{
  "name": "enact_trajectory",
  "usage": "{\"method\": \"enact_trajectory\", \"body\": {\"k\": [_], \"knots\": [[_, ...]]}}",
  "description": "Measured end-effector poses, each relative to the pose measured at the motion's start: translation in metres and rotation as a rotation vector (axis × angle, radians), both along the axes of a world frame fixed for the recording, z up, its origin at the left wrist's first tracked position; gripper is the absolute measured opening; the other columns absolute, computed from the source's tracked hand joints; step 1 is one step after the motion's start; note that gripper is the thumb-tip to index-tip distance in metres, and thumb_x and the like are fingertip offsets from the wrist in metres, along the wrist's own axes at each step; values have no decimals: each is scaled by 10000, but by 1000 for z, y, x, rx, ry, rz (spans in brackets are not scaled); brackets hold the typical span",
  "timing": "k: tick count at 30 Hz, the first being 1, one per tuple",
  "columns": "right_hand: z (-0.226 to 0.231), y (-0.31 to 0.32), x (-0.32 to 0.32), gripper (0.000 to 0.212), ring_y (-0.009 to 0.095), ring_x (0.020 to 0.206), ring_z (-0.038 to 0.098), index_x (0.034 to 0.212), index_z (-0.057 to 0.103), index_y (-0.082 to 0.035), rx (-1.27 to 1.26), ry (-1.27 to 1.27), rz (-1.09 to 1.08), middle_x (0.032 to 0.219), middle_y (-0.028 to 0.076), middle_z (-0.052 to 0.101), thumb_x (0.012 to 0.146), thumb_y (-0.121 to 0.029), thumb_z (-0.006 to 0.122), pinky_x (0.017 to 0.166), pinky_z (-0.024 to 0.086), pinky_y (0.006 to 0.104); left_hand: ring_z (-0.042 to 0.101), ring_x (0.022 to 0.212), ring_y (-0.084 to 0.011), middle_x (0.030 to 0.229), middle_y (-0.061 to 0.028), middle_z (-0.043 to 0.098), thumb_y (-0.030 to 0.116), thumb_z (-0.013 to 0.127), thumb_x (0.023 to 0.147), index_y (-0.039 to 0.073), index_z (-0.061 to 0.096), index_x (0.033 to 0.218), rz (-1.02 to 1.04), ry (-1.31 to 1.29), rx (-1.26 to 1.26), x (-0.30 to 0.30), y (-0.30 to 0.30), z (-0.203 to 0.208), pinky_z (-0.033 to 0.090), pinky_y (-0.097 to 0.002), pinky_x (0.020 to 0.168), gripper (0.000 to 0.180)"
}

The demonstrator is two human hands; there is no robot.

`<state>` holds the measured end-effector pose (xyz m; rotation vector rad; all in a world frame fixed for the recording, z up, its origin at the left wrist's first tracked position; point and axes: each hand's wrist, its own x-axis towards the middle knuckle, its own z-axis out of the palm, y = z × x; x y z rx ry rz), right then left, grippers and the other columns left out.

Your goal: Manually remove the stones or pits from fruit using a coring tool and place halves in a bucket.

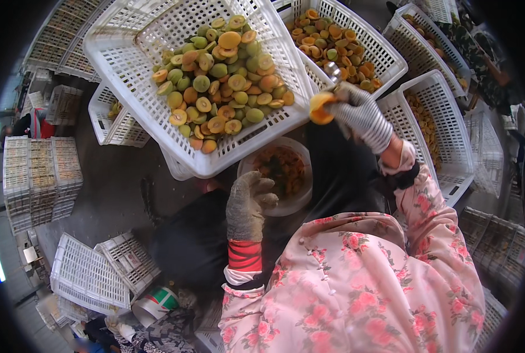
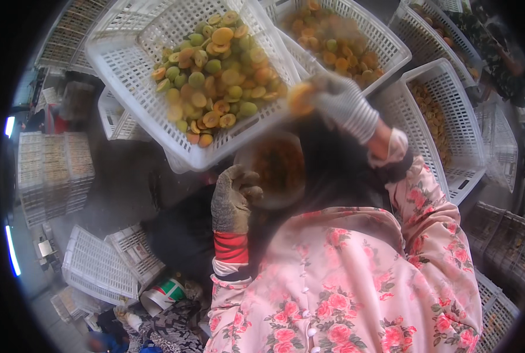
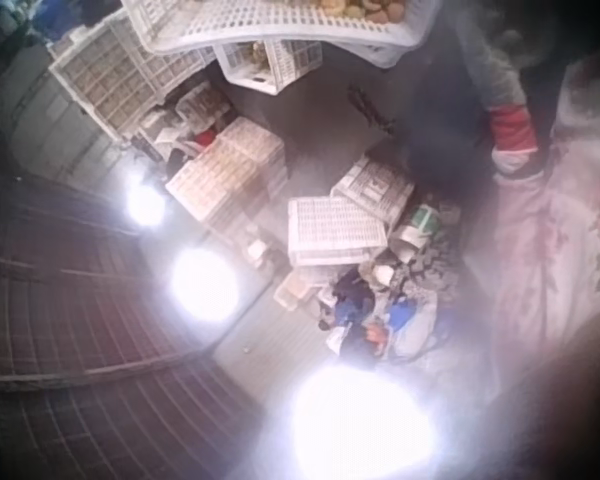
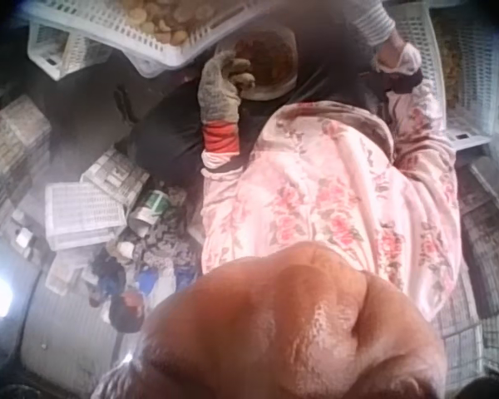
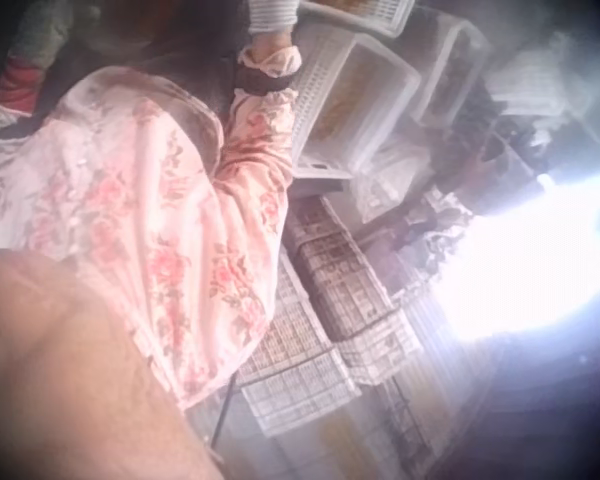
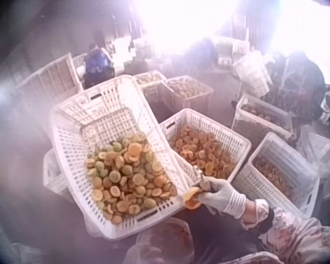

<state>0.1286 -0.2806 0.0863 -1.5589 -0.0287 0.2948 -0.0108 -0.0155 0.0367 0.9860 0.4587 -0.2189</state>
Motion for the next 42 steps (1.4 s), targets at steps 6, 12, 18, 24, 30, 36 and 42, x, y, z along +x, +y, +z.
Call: {"method": "enact_trajectory", "body": {"k": [6,12,18,24,30,36,42], "knots": [[-33,-64,74,246,157,738,496,950,578,6,-914,-369,-194,797,58,567,802,-155,690,687,434,294,589,739,-239,961,-152,602,332,469,938,29,539,1103,36,87,30,6,-5,7,498,-353,632,351],[-36,45,97,363,127,786,558,1054,598,-17,-659,-458,94,879,82,615,754,-183,718,718,466,280,594,817,-193,979,-122,603,282,465,952,5,530,1085,120,81,-110,10,4,-6,501,-310,674,314],[-42,197,131,449,378,872,614,1120,510,-58,-845,-457,384,905,195,637,760,-280,658,731,494,401,610,604,-162,855,-100,646,272,525,929,39,507,1183,192,-49,-118,9,8,-24,478,-235,524,345],[-73,252,172,444,393,897,605,1094,503,-44,-1061,-509,332,929,228,631,741,-261,662,760,487,433,581,590,-148,877,-89,623,341,486,948,33,549,1140,155,10,-63,9,11,-14,474,-268,558,368],[-63,218,135,408,125,446,512,1124,525,-46,-305,-55,402,680,38,570,752,-163,642,410,413,250,599,653,-119,926,-74,637,245,516,936,31,569,1128,269,-180,237,5,14,-17,471,-242,587,292],[5,162,25,558,32,612,489,1300,443,-55,212,303,663,908,14,559,785,-157,633,490,375,155,565,921,-116,1107,-81,578,213,483,949,7,515,1236,320,-184,338,5,20,4,471,-236,789,354],[-7,134,-25,608,40,587,480,1321,410,-37,152,435,653,916,21,564,790,-173,675,483,379,160,538,1052,-154,1203,-97,537,132,638,859,-4,488,1248,213,-279,382,12,19,13,430,-286,929,438]]}}
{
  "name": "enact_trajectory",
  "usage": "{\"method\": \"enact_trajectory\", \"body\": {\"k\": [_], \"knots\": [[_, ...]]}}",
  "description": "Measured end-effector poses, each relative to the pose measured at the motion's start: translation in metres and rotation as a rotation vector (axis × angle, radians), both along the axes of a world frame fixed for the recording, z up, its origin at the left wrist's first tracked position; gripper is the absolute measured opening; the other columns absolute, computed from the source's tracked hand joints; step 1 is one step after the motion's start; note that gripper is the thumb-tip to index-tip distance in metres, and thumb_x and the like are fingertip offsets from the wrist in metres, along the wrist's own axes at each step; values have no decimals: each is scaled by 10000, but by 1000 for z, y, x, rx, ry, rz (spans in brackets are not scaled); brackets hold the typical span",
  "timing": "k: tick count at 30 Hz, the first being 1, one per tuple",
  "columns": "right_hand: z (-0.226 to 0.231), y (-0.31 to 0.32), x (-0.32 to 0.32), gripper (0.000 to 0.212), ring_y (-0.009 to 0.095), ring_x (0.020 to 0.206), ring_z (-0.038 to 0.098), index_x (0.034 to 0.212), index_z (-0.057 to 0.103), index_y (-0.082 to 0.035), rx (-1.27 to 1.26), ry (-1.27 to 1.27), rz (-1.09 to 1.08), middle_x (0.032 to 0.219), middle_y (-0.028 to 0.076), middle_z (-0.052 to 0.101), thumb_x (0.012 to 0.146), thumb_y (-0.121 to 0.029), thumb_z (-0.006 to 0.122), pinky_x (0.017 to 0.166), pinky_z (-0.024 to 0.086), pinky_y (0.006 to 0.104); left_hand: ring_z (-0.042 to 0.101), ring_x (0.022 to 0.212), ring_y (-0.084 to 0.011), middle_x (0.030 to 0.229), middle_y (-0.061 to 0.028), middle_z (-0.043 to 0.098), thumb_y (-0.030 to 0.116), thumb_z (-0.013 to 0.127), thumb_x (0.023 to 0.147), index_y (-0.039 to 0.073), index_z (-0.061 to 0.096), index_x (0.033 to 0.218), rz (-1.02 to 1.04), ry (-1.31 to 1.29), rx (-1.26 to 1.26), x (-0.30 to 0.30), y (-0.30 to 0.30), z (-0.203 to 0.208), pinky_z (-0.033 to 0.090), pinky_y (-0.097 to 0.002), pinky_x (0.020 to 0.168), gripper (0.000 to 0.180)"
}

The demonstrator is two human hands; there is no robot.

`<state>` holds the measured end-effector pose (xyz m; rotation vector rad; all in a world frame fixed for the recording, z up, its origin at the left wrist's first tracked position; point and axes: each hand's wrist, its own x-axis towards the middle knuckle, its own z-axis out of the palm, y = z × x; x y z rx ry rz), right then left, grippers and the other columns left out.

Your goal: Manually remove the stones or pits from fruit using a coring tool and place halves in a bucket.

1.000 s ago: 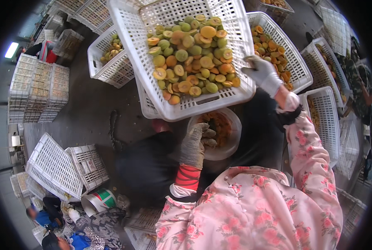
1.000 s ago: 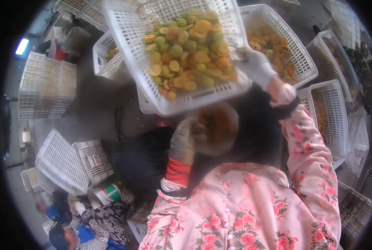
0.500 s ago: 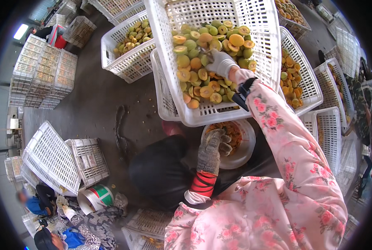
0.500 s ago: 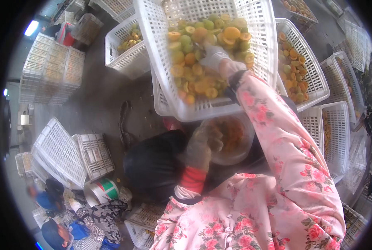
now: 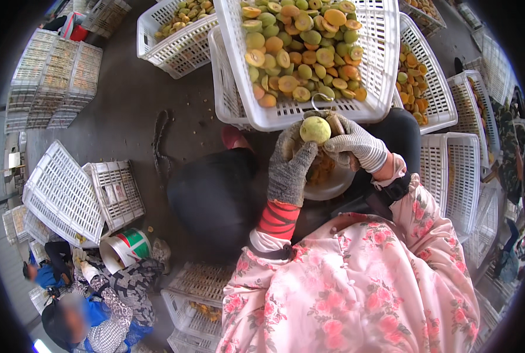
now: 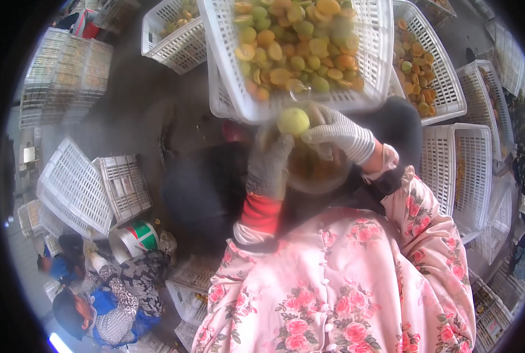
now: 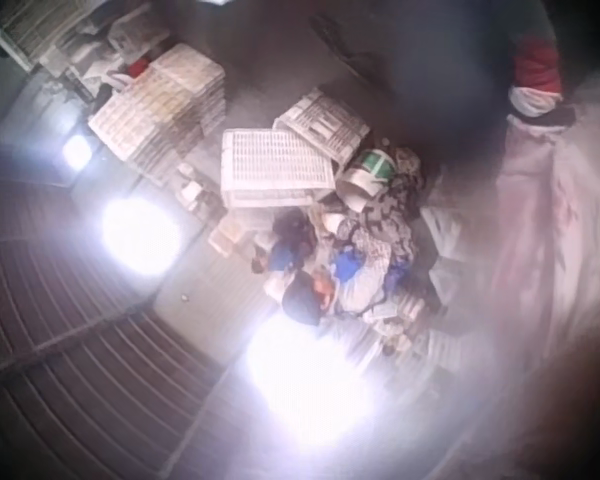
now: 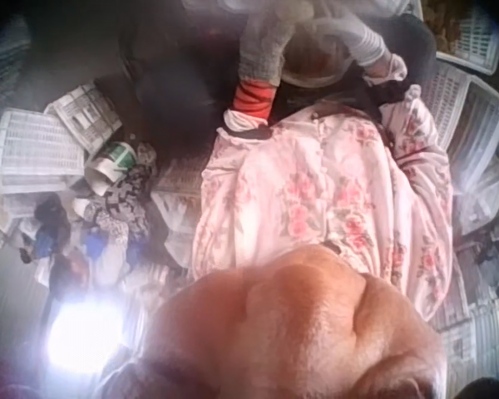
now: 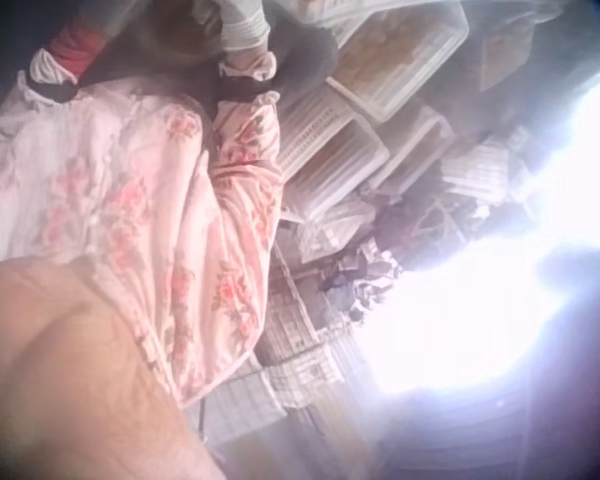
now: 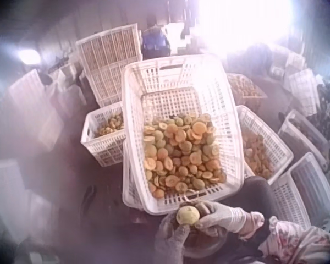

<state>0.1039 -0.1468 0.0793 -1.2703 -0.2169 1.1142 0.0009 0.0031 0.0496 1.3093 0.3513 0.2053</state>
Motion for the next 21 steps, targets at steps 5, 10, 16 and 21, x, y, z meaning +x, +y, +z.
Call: {"method": "enact_trajectory", "body": {"k": [5,10,16,21], "knots": [[3,-8,-13,533,77,803,541,1273,460,-9,-46,-140,-106,986,43,581,812,-156,682,668,451,199,563,1025,-176,1123,-107,568,96,746,743,0,516,1163,24,39,287,-3,-1,10,450,-311,906,488],[-9,-9,-17,499,118,976,526,1212,506,7,-55,-425,-141,1066,59,586,793,-164,714,852,440,251,577,998,-189,1091,-113,587,122,748,740,4,523,1157,80,-122,589,-10,-7,12,455,-312,895,489],[16,-15,-34,558,134,1017,525,1224,490,13,-104,-389,-159,1096,60,586,773,-204,738,884,436,267,577,994,-181,1094,-113,593,181,698,808,1,533,1170,-68,41,375,-11,-6,34,455,-303,888,438],[13,-19,-36,595,186,935,592,1235,483,-2,-184,-818,-80,1033,126,624,760,-244,748,829,472,299,579,981,-184,1079,-105,596,253,602,885,-5,546,1153,-166,-21,-54,-10,-2,7,454,-298,880,376]]}}
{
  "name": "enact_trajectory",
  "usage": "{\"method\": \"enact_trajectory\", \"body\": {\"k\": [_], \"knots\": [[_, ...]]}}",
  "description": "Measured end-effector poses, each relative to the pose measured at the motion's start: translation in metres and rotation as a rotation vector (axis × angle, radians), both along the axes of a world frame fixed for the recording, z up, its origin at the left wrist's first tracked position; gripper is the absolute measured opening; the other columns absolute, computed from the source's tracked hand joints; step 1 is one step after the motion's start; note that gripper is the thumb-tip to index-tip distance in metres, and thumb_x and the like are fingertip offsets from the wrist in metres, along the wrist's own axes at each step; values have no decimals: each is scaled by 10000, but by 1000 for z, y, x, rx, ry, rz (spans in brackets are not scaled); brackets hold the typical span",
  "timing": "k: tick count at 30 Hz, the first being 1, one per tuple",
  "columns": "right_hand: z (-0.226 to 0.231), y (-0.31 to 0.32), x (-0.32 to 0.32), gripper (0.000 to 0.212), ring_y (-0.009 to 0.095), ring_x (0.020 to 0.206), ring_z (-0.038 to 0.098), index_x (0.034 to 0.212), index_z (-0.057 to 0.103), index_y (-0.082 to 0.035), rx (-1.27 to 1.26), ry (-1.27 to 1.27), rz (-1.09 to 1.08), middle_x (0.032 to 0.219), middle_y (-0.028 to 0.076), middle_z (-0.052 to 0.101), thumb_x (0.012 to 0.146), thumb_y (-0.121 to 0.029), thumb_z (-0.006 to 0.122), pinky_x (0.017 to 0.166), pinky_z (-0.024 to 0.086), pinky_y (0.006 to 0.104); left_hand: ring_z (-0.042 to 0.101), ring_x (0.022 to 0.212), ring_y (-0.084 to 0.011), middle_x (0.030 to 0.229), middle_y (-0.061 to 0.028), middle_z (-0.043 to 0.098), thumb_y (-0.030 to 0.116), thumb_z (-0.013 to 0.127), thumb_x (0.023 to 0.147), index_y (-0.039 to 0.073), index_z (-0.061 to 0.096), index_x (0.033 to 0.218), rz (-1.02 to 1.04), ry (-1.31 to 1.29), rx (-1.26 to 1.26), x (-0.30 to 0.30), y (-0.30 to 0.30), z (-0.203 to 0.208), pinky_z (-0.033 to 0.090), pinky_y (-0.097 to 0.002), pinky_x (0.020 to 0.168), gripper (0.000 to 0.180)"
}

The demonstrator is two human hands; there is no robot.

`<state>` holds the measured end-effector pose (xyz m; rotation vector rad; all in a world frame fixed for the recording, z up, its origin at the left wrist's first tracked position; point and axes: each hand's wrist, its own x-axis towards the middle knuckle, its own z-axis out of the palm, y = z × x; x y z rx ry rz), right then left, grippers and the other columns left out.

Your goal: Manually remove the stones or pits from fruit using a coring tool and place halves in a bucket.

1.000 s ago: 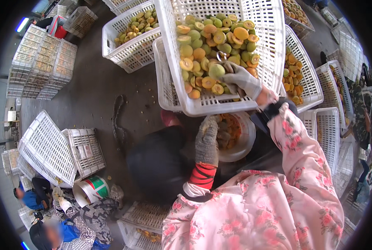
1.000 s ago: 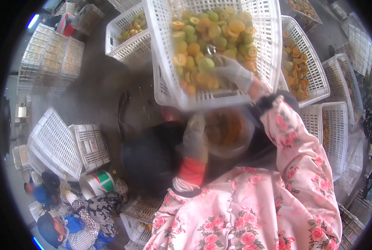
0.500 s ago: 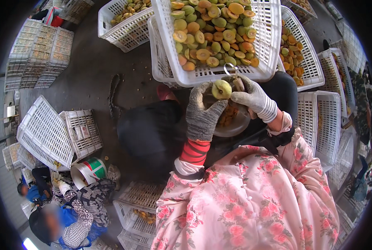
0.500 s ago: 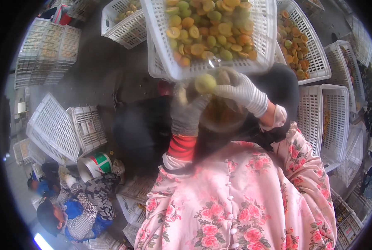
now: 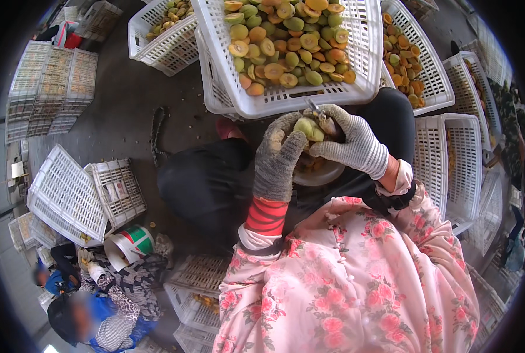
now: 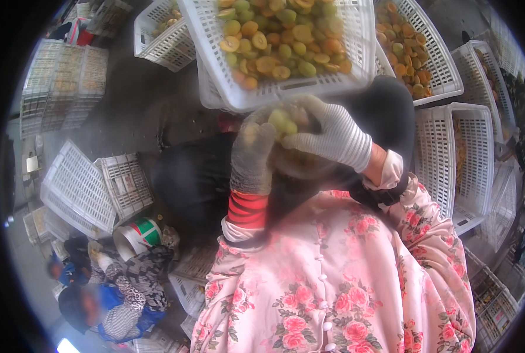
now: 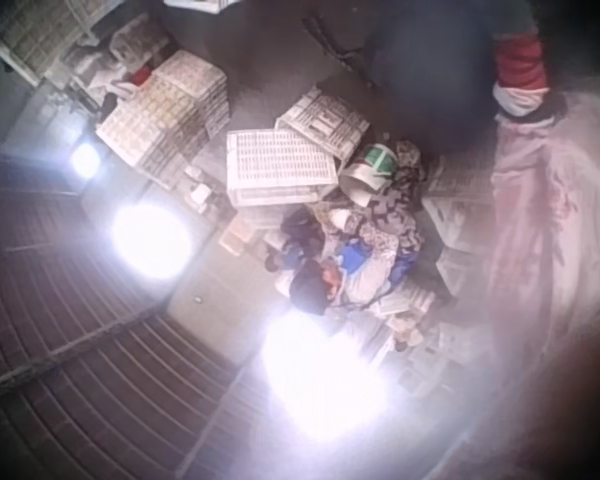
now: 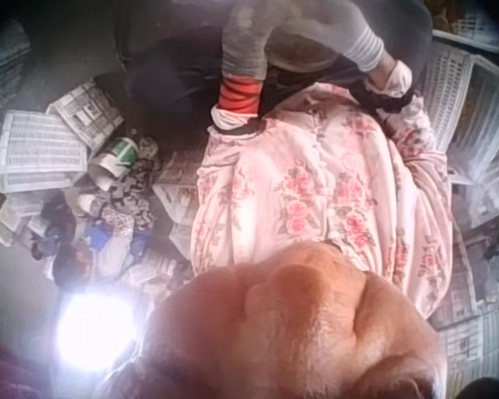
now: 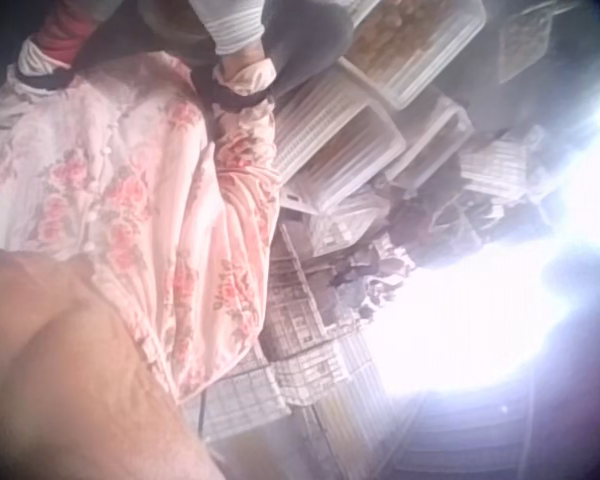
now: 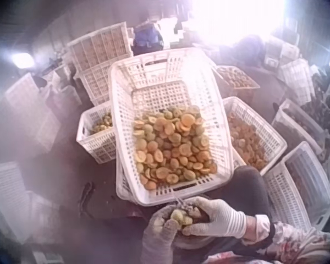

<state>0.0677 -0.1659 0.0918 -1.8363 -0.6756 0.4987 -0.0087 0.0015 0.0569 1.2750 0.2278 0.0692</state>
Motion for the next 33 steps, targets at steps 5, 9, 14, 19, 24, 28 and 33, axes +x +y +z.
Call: {"method": "enact_trajectory", "body": {"k": [5,9,14,19,24,28,33], "knots": [[3,1,-5,519,255,815,635,1193,511,-13,7,-180,75,930,146,640,771,-224,727,729,496,326,583,962,-217,1067,-121,594,239,525,931,-1,559,1124,8,-2,175,-6,-5,9,455,-308,866,310],[-4,6,-14,468,239,826,632,1166,525,-16,63,-124,11,908,138,641,783,-206,714,737,490,325,584,957,-237,1064,-136,590,200,498,946,-4,567,1100,56,-173,472,-8,-7,14,457,-319,863,265],[-10,12,-24,438,214,849,623,1163,527,-17,256,42,-111,897,129,638,795,-181,699,772,477,302,587,943,-262,1047,-139,594,183,470,958,-9,568,1084,96,-151,457,-8,-12,17,462,-332,860,249],[0,6,-19,450,207,806,619,1164,535,-23,207,32,-71,928,114,625,777,-174,709,738,485,295,600,921,-252,1040,-139,602,221,455,965,-1,578,1072,80,-80,255,-8,-9,10,473,-341,838,276],[11,-1,-5,498,260,756,620,1170,551,-60,-70,-408,118,871,120,620,732,-207,739,710,500,321,581,874,-187,980,-78,618,412,410,968,-5,565,1100,-48,255,-264,-6,-4,6,457,-298,801,464],[1,-3,-12,506,265,776,623,1169,553,-57,72,-230,39,877,132,627,726,-210,745,719,498,323,588,887,-182,991,-79,617,404,400,975,3,566,1088,-45,38,155,-5,-6,3,466,-304,796,449],[1,-2,-14,542,245,817,631,1185,532,-36,81,-206,41,927,147,636,718,-188,761,736,494,321,582,860,-158,966,-61,620,311,380,995,15,586,1048,-18,31,25,-4,-8,0,458,-273,768,364]]}}
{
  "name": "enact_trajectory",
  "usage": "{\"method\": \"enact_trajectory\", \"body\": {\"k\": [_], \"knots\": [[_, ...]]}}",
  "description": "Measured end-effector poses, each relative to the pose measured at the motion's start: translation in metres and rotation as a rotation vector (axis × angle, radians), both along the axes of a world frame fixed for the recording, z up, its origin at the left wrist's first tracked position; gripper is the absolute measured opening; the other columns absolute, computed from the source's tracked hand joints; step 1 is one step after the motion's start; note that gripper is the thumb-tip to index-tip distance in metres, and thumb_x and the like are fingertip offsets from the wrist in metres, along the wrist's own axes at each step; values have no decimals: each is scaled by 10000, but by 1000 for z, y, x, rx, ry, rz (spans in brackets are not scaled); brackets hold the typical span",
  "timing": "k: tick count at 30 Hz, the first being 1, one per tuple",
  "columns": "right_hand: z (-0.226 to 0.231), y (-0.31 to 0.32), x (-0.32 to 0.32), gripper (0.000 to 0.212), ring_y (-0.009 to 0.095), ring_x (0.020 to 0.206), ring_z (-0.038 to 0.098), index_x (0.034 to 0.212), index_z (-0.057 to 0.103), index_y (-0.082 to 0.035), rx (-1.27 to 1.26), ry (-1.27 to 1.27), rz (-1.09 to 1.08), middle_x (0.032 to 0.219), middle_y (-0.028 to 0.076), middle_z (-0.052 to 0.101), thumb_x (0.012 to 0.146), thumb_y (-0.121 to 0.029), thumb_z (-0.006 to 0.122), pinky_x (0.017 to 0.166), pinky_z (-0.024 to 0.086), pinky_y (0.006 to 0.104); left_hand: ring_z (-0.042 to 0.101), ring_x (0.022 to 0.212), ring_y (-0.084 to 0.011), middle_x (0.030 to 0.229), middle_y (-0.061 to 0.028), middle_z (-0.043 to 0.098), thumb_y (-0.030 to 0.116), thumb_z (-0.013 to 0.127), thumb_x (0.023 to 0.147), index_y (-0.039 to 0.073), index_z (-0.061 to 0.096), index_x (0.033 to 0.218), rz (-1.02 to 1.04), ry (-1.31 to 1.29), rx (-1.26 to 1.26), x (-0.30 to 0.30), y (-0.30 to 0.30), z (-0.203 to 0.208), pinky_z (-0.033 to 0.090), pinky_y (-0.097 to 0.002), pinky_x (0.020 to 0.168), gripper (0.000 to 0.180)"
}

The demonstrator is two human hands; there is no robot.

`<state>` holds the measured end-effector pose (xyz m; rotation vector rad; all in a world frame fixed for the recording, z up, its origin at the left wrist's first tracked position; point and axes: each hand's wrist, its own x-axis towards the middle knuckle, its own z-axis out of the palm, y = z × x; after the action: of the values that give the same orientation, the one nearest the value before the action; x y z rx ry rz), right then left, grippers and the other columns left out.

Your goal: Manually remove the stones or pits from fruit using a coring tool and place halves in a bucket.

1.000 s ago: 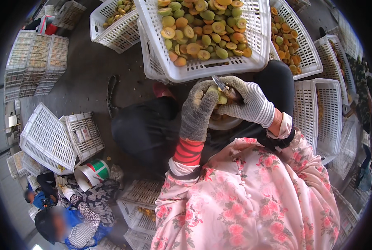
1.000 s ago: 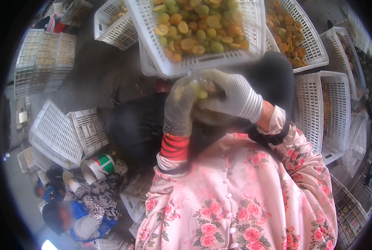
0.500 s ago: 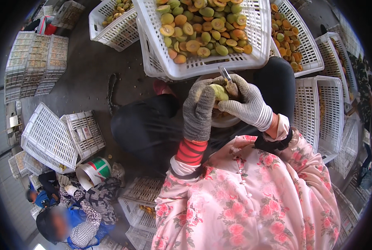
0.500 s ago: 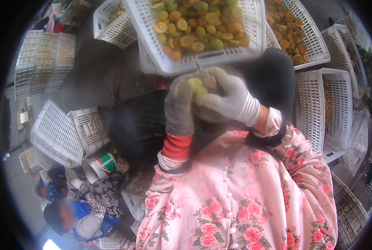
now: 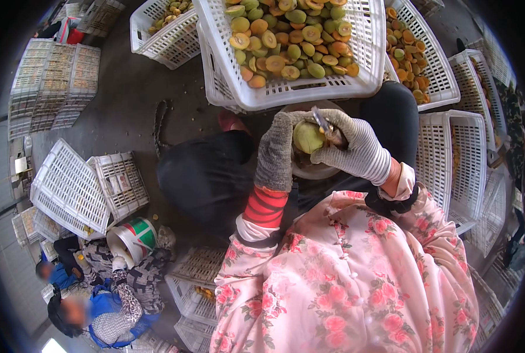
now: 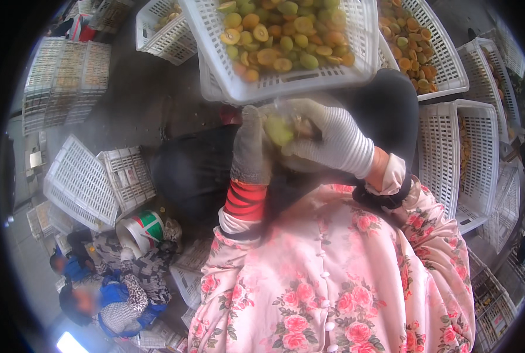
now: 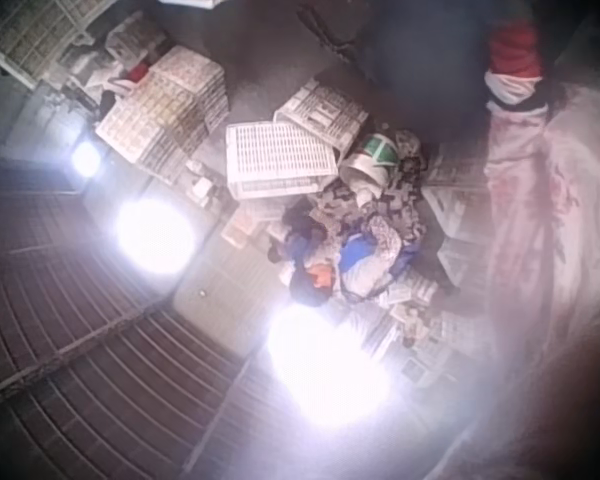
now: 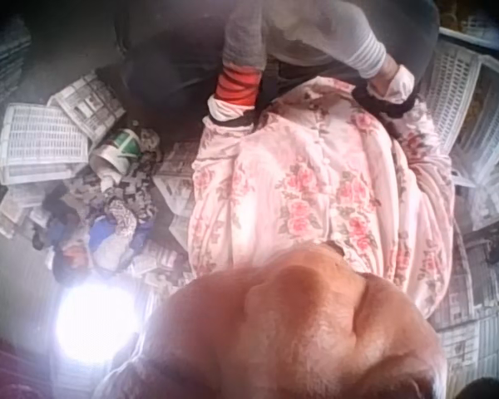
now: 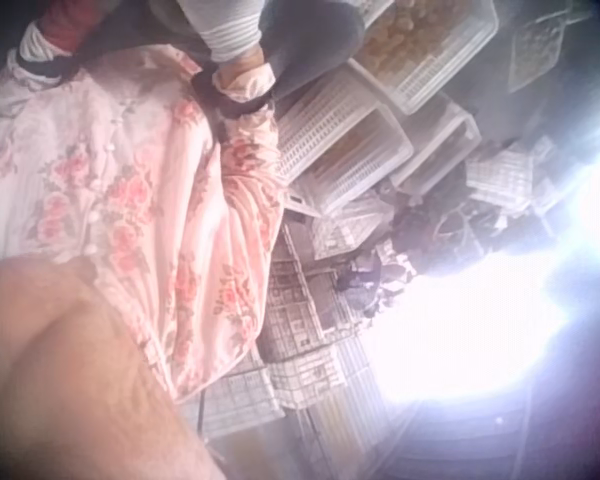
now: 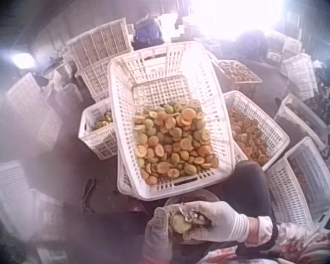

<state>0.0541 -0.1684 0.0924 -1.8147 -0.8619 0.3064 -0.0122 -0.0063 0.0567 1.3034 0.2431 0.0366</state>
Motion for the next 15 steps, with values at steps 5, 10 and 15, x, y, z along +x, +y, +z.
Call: {"method": "enact_trajectory", "body": {"k": [5,10,15], "knots": [[-4,-1,-4,556,169,846,609,1187,525,-29,-21,95,-14,938,112,628,705,-140,778,770,488,299,590,848,-175,937,-82,629,361,343,998,-6,590,1049,45,-53,444,-5,1,-9,461,-293,766,445],[-10,2,-11,534,195,838,611,1181,531,-37,47,202,-97,922,131,623,717,-170,760,760,485,300,593,826,-178,936,-92,637,377,329,998,-11,609,1023,98,-114,478,-6,-6,2,461,-305,758,479],[-15,1,-6,563,160,928,592,1214,506,-18,10,318,-42,999,113,629,736,-182,752,837,463,288,638,862,-264,1000,-137,631,110,416,959,5,526,1143,71,-39,269,-7,-5,2,513,-331,783,239]]}}
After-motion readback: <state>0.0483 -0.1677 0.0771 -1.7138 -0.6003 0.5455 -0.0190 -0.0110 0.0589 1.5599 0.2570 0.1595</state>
